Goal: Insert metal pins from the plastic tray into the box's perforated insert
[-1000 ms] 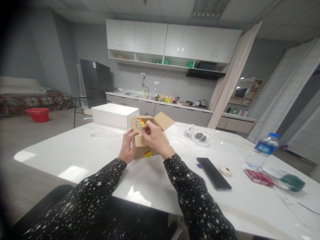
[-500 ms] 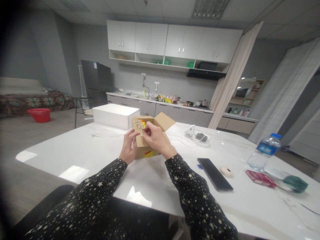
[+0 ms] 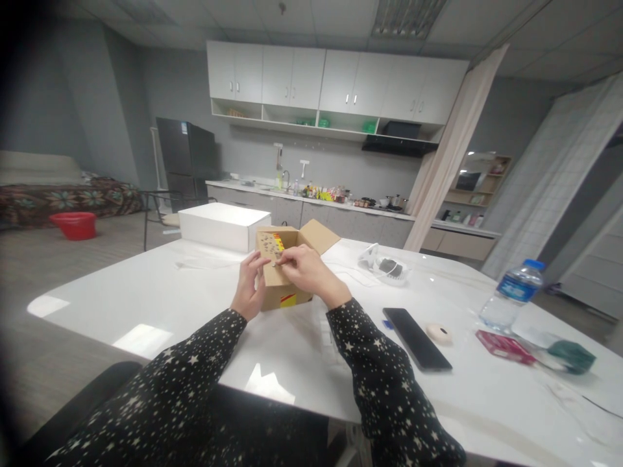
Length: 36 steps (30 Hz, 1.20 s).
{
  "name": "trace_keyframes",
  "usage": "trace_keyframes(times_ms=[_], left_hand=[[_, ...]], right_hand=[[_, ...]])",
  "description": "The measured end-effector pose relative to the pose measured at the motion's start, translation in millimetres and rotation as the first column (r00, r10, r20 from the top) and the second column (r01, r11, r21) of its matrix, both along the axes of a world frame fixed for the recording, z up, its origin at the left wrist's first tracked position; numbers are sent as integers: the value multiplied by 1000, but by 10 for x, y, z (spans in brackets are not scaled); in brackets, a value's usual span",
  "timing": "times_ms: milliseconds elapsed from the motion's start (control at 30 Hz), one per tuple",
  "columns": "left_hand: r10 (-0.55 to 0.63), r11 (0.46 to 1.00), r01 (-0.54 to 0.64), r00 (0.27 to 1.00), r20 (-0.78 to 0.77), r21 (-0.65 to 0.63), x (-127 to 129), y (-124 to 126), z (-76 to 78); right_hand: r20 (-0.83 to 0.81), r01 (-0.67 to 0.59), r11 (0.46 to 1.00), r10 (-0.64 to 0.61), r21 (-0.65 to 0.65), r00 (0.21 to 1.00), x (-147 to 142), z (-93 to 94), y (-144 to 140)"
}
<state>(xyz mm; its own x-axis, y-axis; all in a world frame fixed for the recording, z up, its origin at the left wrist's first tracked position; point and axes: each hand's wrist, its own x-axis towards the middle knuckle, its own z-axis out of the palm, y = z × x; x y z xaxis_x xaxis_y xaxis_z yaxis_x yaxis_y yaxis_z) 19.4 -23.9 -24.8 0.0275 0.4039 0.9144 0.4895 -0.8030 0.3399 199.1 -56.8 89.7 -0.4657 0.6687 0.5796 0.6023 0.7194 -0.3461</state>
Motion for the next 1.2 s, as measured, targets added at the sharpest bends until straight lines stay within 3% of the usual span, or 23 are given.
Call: trace_keyframes(times_ms=[267, 600, 967, 1100, 1200], left_hand=[[-6, 1000, 6, 1000, 0, 5, -4, 9, -12], [0, 1000, 0, 1000, 4, 9, -31, 14, -18], [4, 1000, -4, 1000, -6, -9, -2, -16, -6], [9, 1000, -9, 1000, -7, -18, -8, -12, 2], [2, 1000, -2, 1000, -8, -13, -10, -5, 2]], right_hand=[[84, 31, 999, -33, 27, 996, -11, -23, 27], [71, -64, 979, 79, -192, 994, 146, 133, -65], [-59, 190, 977, -196, -100, 979, 706, 356, -149], [-207, 323, 946, -314, 7, 926, 1048, 259, -120], [-298, 406, 913, -394, -23, 869, 1311, 58, -88]])
